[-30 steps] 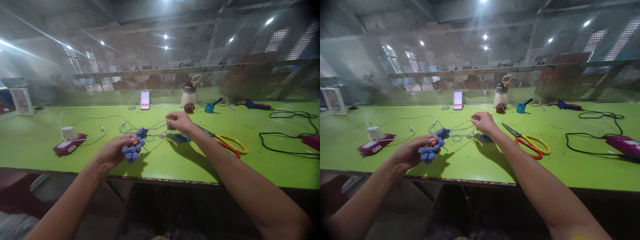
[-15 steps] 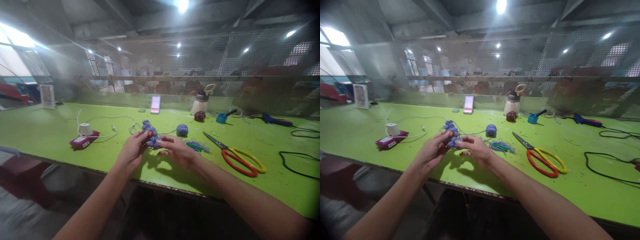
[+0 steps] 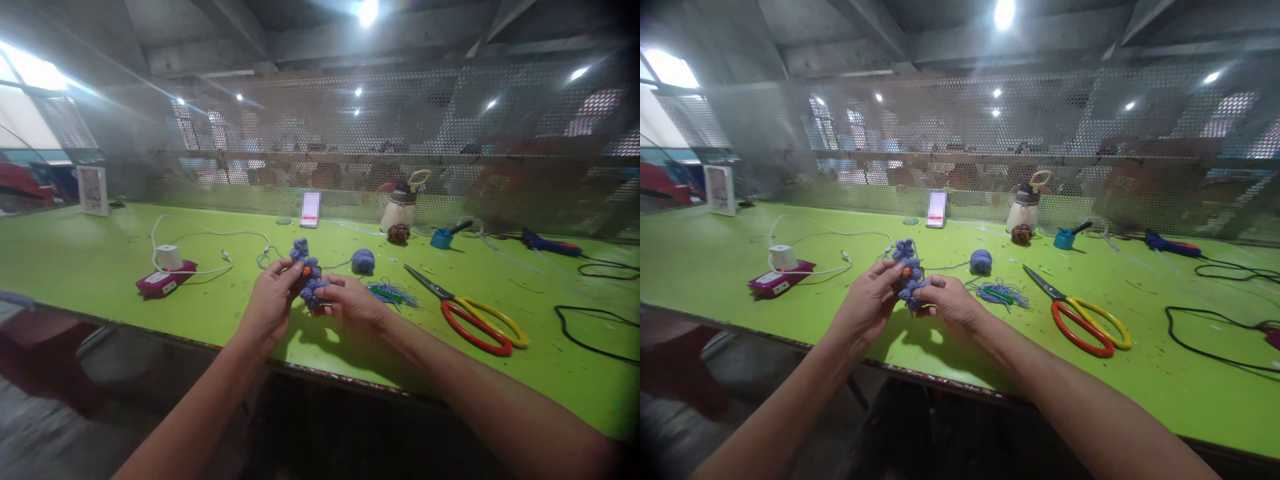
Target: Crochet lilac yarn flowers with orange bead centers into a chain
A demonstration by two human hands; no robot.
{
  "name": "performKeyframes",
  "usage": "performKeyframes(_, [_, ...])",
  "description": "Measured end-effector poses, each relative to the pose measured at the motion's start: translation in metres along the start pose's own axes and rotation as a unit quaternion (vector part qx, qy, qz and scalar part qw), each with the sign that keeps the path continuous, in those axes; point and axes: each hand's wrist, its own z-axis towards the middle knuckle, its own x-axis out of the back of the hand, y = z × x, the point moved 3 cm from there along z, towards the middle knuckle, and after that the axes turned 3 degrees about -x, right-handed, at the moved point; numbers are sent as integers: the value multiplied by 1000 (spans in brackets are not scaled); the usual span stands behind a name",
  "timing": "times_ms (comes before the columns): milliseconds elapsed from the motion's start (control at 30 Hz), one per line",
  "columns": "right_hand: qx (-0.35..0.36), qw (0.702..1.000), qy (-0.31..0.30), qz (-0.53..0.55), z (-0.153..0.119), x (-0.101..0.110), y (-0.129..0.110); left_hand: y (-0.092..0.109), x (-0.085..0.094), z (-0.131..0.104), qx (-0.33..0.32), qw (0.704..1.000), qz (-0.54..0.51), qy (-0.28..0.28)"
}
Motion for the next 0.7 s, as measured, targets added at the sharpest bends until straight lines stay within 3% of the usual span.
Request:
performKeyframes(133, [-32,999,-7,-17,-1,0,3,-4,3,4,24,1000,-12,-8])
performKeyframes(433, [-49,998,7,-33,1,4,7,-4,3,8,147,983,-54,-99])
performKeyframes(700, [-71,997,-20,-27,-3,2,8,-4,10,18,71,996,-38,-25])
